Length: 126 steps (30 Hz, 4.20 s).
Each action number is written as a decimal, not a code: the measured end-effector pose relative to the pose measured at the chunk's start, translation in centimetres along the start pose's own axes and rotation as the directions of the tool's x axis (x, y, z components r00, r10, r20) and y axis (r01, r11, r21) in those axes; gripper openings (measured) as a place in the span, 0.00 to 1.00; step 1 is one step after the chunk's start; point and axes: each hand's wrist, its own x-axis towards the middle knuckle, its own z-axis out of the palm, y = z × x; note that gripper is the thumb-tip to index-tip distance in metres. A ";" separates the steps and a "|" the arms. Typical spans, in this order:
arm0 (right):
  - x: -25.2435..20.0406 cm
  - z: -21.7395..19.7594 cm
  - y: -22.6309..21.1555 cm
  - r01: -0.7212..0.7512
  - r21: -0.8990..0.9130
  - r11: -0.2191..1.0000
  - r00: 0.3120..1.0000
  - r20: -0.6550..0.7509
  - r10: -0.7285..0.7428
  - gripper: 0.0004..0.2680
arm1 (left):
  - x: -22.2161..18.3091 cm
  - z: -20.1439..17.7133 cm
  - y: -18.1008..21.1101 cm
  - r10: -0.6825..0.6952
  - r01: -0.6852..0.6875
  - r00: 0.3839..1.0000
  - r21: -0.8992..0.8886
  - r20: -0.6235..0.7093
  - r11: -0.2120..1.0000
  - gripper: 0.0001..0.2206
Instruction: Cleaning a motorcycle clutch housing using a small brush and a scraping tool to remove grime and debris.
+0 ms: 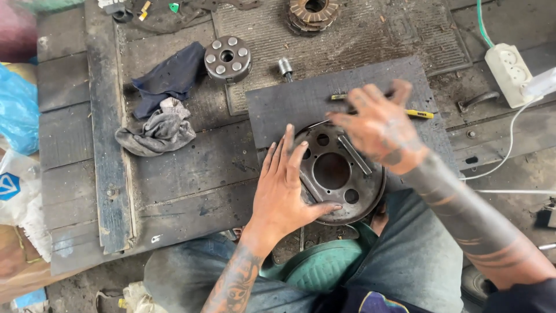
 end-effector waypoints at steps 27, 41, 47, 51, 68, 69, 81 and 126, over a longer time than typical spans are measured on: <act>0.3 -3.8 -2.8 -0.468 0.102 0.878 0.882 0.110 0.457 0.04 | -2.4 2.2 3.3 0.009 0.056 0.956 0.212 -0.293 0.976 0.35; 1.2 4.2 -1.3 -0.298 0.302 0.905 0.954 0.054 0.296 0.06 | -2.4 2.2 3.7 -0.018 0.062 0.968 0.170 -0.250 0.984 0.31; 1.7 1.6 0.9 -0.214 0.176 0.961 0.977 0.052 0.208 0.06 | -2.3 1.5 3.5 -0.033 0.063 0.976 0.134 -0.213 0.989 0.32; 2.4 3.1 -1.6 -0.147 0.177 0.973 0.989 0.028 0.144 0.06 | -2.3 1.4 3.6 -0.042 0.068 0.983 0.138 -0.181 0.988 0.32; 2.6 2.9 0.2 -0.127 0.181 0.975 0.990 0.078 0.115 0.06 | -1.9 0.9 2.6 -0.038 0.045 0.996 0.090 -0.080 0.995 0.32; 2.8 2.7 -0.8 -0.119 0.163 0.979 0.993 0.046 0.113 0.06 | -1.8 0.9 2.6 -0.042 0.051 0.996 0.111 -0.079 0.993 0.32; 3.1 4.1 -0.4 -0.047 0.308 0.950 0.998 0.056 0.032 0.08 | -1.7 -0.4 1.1 0.000 -0.002 0.998 0.037 0.070 0.999 0.33; 1.2 0.8 -1.8 -0.098 0.319 0.943 0.994 -0.017 0.109 0.06 | -2.9 -2.0 0.1 -0.041 0.059 0.995 0.216 -0.087 0.975 0.23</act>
